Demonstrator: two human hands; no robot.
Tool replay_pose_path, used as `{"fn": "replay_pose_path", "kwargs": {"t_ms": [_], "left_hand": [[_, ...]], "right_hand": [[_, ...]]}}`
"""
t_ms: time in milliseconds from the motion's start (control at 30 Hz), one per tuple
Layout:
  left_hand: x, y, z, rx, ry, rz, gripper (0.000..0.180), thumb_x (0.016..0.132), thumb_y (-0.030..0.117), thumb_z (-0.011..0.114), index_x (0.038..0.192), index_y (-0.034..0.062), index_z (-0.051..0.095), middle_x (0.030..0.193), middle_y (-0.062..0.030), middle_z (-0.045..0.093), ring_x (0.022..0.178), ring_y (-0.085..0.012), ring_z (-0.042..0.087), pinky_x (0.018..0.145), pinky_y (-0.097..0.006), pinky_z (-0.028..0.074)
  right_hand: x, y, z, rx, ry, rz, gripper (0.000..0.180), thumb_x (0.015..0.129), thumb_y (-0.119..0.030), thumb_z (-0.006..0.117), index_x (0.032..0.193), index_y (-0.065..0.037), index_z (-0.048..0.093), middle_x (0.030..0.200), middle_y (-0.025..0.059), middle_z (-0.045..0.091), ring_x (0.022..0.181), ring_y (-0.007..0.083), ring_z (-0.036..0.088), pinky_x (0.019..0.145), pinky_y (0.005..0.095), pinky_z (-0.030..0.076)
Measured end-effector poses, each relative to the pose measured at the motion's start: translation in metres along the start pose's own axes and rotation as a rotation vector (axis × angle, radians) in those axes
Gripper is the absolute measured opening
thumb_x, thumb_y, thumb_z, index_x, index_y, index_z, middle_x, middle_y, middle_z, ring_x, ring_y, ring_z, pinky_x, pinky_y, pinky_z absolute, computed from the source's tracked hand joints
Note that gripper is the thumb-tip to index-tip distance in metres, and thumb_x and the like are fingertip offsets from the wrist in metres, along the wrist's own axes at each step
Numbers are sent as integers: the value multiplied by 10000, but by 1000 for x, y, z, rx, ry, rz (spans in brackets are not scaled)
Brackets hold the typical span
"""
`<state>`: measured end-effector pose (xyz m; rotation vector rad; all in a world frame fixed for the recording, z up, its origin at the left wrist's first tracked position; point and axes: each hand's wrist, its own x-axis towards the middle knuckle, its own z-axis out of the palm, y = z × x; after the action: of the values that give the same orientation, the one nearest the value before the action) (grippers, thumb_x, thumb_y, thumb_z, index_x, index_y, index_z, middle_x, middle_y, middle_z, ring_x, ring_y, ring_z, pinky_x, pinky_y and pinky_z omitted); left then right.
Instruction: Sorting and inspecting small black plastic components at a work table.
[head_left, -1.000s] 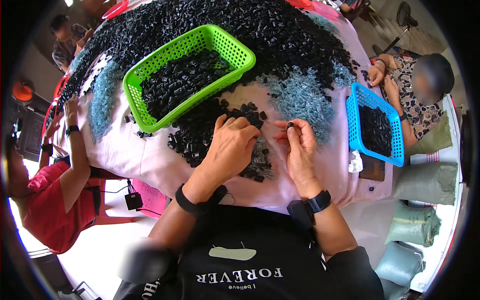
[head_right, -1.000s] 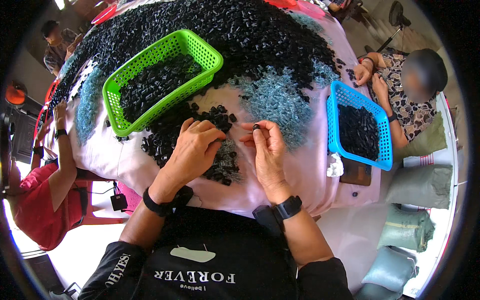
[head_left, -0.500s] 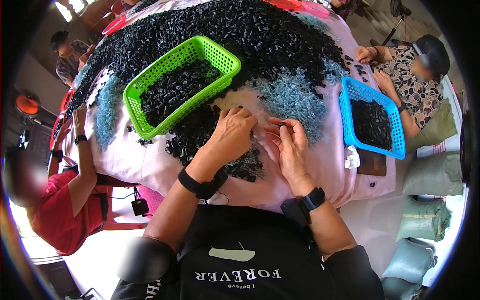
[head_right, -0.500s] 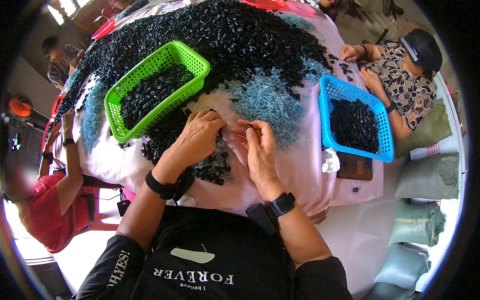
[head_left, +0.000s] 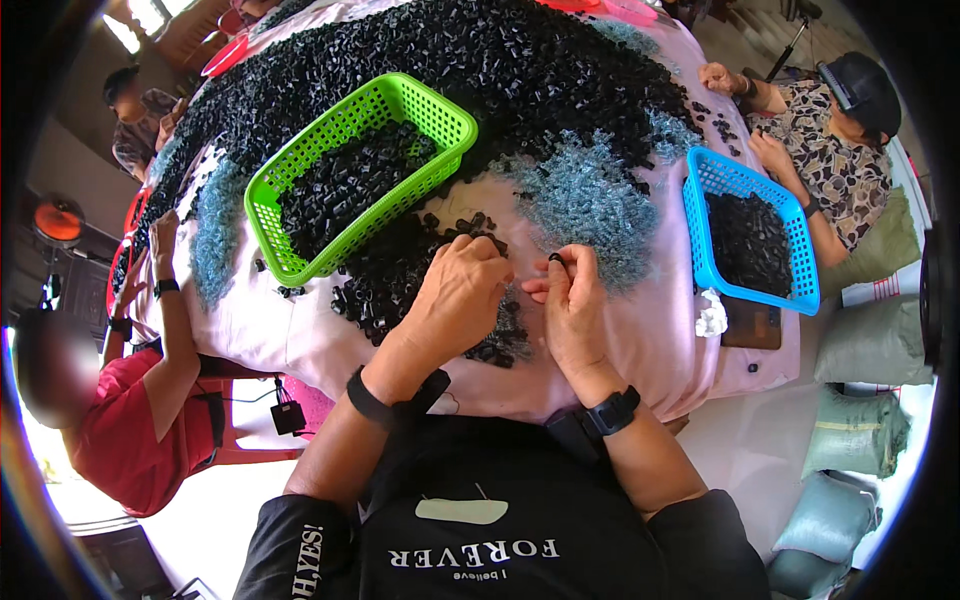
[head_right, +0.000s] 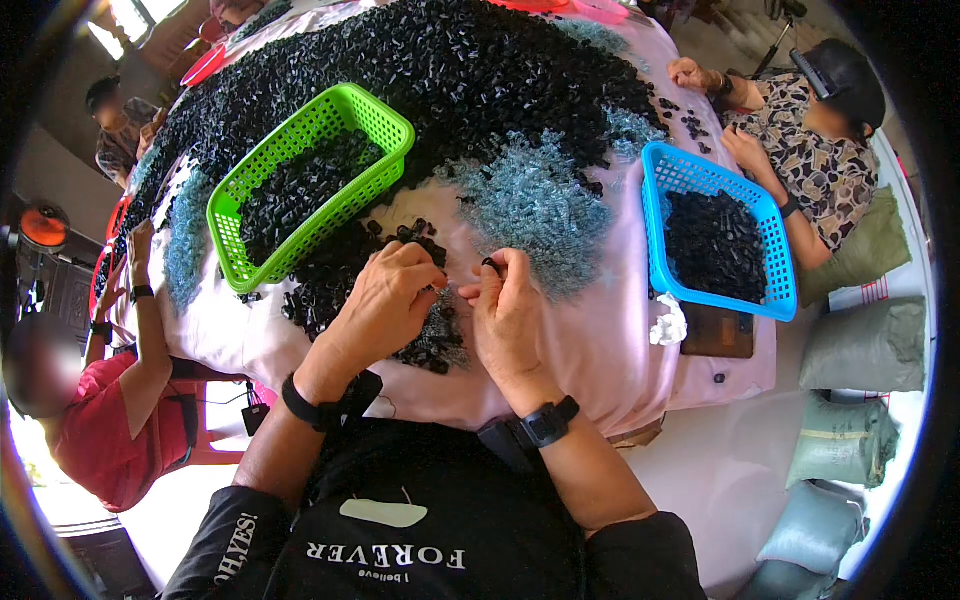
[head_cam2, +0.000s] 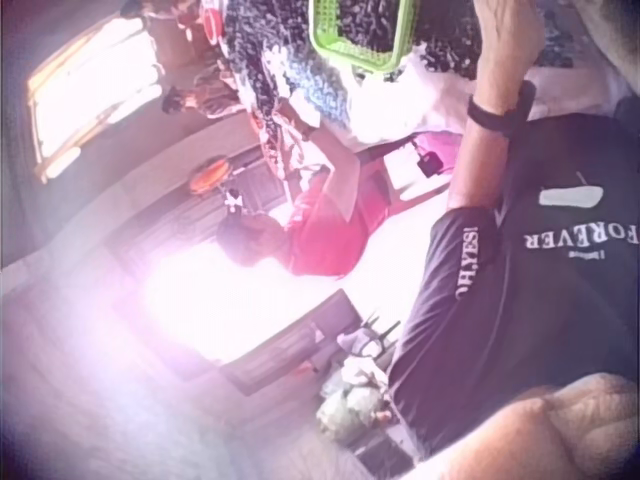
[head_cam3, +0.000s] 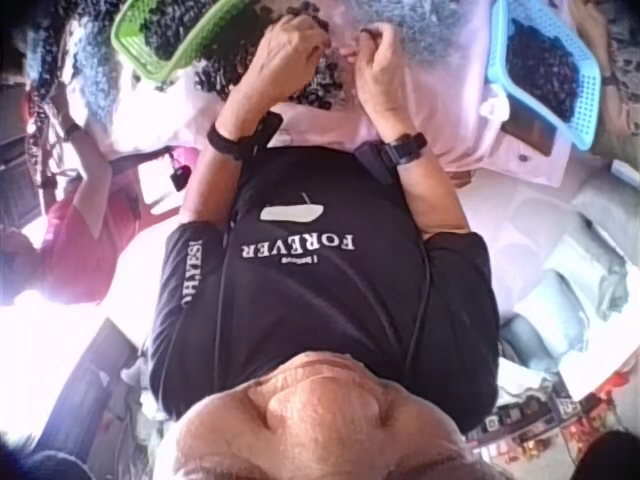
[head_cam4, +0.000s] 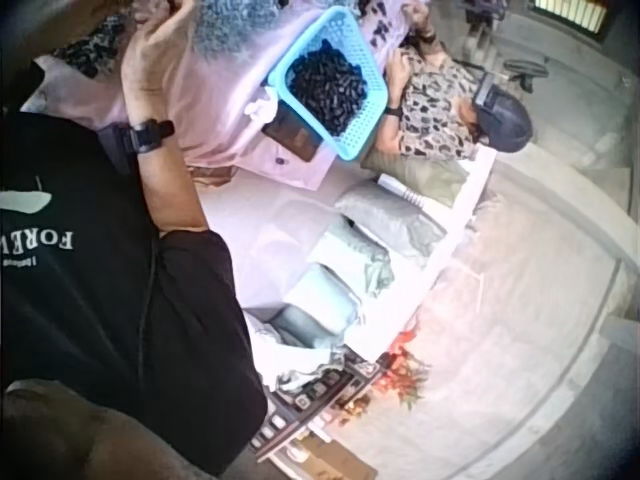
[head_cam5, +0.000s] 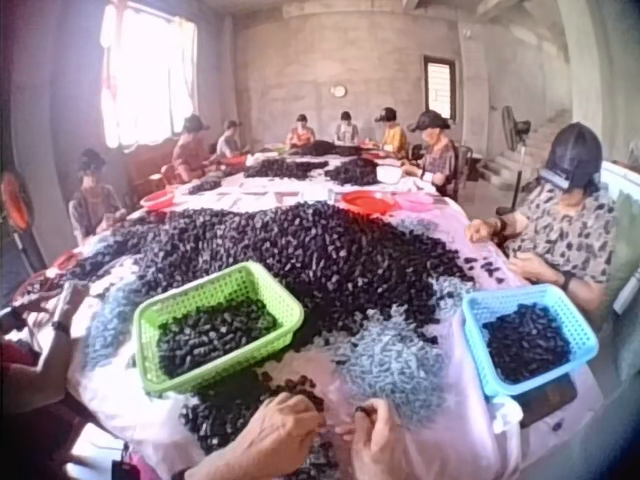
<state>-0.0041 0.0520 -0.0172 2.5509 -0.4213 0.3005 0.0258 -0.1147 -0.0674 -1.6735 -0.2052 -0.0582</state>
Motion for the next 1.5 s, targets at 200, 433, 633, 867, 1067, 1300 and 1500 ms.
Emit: {"fn": "replay_pose_path", "kwargs": {"t_ms": [200,433,633,867,1067,1300,1500], "left_hand": [[-5,-4,6,77,2,-65,198,752,17,706,946,42,740,924,-105,641,937,-318,603,831,-427,484],[1,-3,10,67,-28,-80,153,755,55,714,907,49,733,911,-104,641,928,-328,616,826,-433,482],[-1,-4,11,56,-12,-60,84,783,68,707,858,44,678,872,-107,624,895,-326,619,793,-434,466],[2,0,-1,-4,23,-57,42,829,56,680,861,38,658,857,-120,618,859,-337,614,784,-430,461],[3,-2,-6,-43,4,-118,39,843,48,679,877,39,662,871,-118,629,884,-332,626,809,-429,470],[6,3,1,0,20,-60,94,802,32,694,891,58,691,891,-99,632,916,-315,624,818,-432,460],[10,4,7,89,-76,-63,145,757,17,718,896,49,693,931,-104,648,964,-318,629,841,-433,464]], "right_hand": [[0,-3,-7,-16,-76,18,113,1059,-69,498,1141,6,478,936,118,666,754,177,733,632,270,575],[7,1,-17,272,-97,124,93,1039,-65,559,1112,-9,555,957,69,660,849,145,716,701,255,579],[7,-1,-20,369,-111,194,107,1031,-68,576,1121,-9,579,1002,83,680,838,137,701,730,258,582],[9,1,-25,493,-133,251,111,1031,-82,588,1113,-9,579,1006,90,686,822,139,698,751,266,585],[9,3,-23,451,-180,207,101,1027,-88,599,1092,-11,595,993,77,693,822,135,698,750,266,587],[9,5,-26,546,-158,233,161,997,-100,655,1137,-24,630,1003,97,710,804,148,701,746,279,594],[7,3,-24,519,-154,244,121,988,-84,670,1081,-11,650,952,44,698,810,105,696,716,235,581]]}}
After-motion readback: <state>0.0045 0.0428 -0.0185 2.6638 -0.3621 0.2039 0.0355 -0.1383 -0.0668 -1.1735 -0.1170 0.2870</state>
